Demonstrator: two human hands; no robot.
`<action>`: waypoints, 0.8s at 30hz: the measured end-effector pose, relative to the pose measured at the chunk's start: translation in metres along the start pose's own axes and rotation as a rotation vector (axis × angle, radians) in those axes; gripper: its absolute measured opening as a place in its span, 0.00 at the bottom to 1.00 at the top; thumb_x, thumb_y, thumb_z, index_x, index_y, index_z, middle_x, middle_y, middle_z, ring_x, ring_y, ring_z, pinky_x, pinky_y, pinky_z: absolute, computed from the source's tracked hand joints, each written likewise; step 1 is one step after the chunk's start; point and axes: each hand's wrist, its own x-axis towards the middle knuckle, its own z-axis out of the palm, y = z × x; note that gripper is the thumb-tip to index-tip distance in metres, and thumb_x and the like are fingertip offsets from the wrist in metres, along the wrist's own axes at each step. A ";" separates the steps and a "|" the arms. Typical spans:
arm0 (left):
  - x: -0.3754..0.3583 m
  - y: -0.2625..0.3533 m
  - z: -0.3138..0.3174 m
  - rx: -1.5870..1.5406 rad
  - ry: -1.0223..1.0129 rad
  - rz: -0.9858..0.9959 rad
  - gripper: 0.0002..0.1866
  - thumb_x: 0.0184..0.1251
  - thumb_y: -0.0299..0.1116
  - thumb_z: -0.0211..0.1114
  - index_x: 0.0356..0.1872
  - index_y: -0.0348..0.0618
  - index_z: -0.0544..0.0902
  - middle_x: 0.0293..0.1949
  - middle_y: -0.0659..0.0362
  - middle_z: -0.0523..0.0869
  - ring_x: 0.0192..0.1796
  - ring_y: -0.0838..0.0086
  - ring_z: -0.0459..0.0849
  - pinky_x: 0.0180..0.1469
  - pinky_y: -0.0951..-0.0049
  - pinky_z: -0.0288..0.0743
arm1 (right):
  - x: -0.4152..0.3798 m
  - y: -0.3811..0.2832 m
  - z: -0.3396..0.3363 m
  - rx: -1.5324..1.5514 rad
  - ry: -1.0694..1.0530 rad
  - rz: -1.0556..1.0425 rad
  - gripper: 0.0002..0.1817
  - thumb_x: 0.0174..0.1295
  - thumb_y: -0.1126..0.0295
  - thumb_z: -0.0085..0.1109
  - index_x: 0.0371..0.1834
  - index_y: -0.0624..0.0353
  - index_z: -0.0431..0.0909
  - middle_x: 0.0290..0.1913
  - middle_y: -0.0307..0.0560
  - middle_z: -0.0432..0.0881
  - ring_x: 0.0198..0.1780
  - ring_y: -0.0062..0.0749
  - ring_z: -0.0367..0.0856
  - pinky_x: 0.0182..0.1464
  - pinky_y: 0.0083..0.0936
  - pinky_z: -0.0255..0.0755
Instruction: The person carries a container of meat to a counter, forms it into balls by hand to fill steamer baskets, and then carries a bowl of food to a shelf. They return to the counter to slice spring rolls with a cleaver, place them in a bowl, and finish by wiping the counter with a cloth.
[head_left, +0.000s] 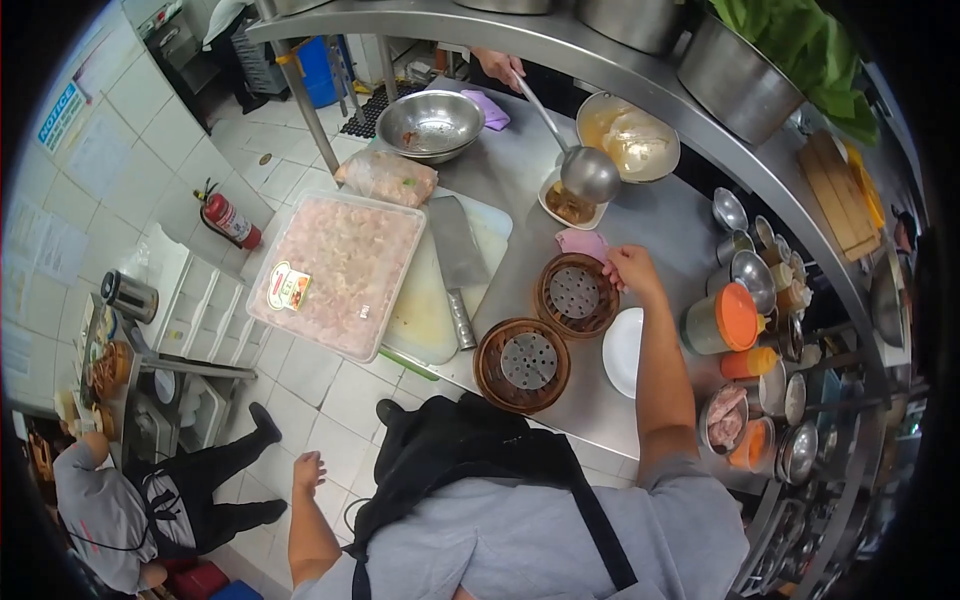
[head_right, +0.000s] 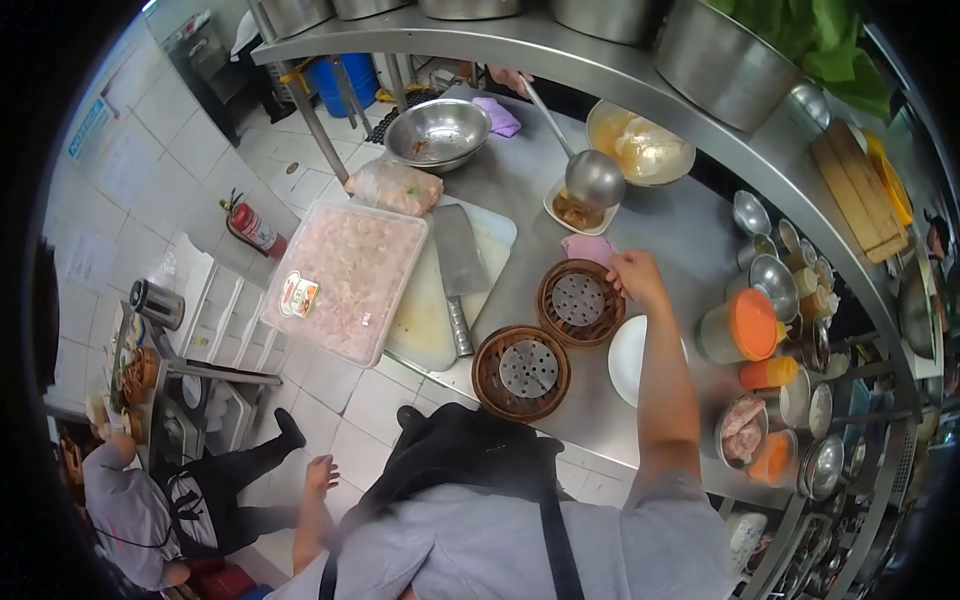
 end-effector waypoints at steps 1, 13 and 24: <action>-0.006 -0.010 -0.005 -0.038 0.052 -0.006 0.20 0.68 0.45 0.59 0.55 0.45 0.76 0.44 0.53 0.83 0.39 0.64 0.83 0.39 0.59 0.77 | 0.014 0.006 -0.002 0.082 -0.008 0.034 0.12 0.64 0.65 0.58 0.32 0.65 0.78 0.26 0.45 0.82 0.20 0.22 0.76 0.19 0.23 0.69; -0.112 -0.147 -0.019 -0.319 0.175 -0.099 0.22 0.68 0.46 0.56 0.57 0.43 0.73 0.46 0.52 0.82 0.40 0.62 0.83 0.38 0.58 0.77 | 0.115 -0.008 0.010 0.302 -0.240 0.425 0.12 0.65 0.66 0.55 0.43 0.66 0.73 0.32 0.56 0.85 0.18 0.22 0.74 0.18 0.17 0.70; -0.101 -0.176 -0.008 -0.265 0.179 -0.183 0.19 0.69 0.48 0.56 0.50 0.43 0.76 0.40 0.54 0.83 0.38 0.65 0.83 0.35 0.59 0.77 | 0.133 0.017 -0.001 0.420 -0.038 0.288 0.07 0.64 0.73 0.52 0.38 0.68 0.74 0.30 0.51 0.83 0.19 0.22 0.74 0.18 0.13 0.71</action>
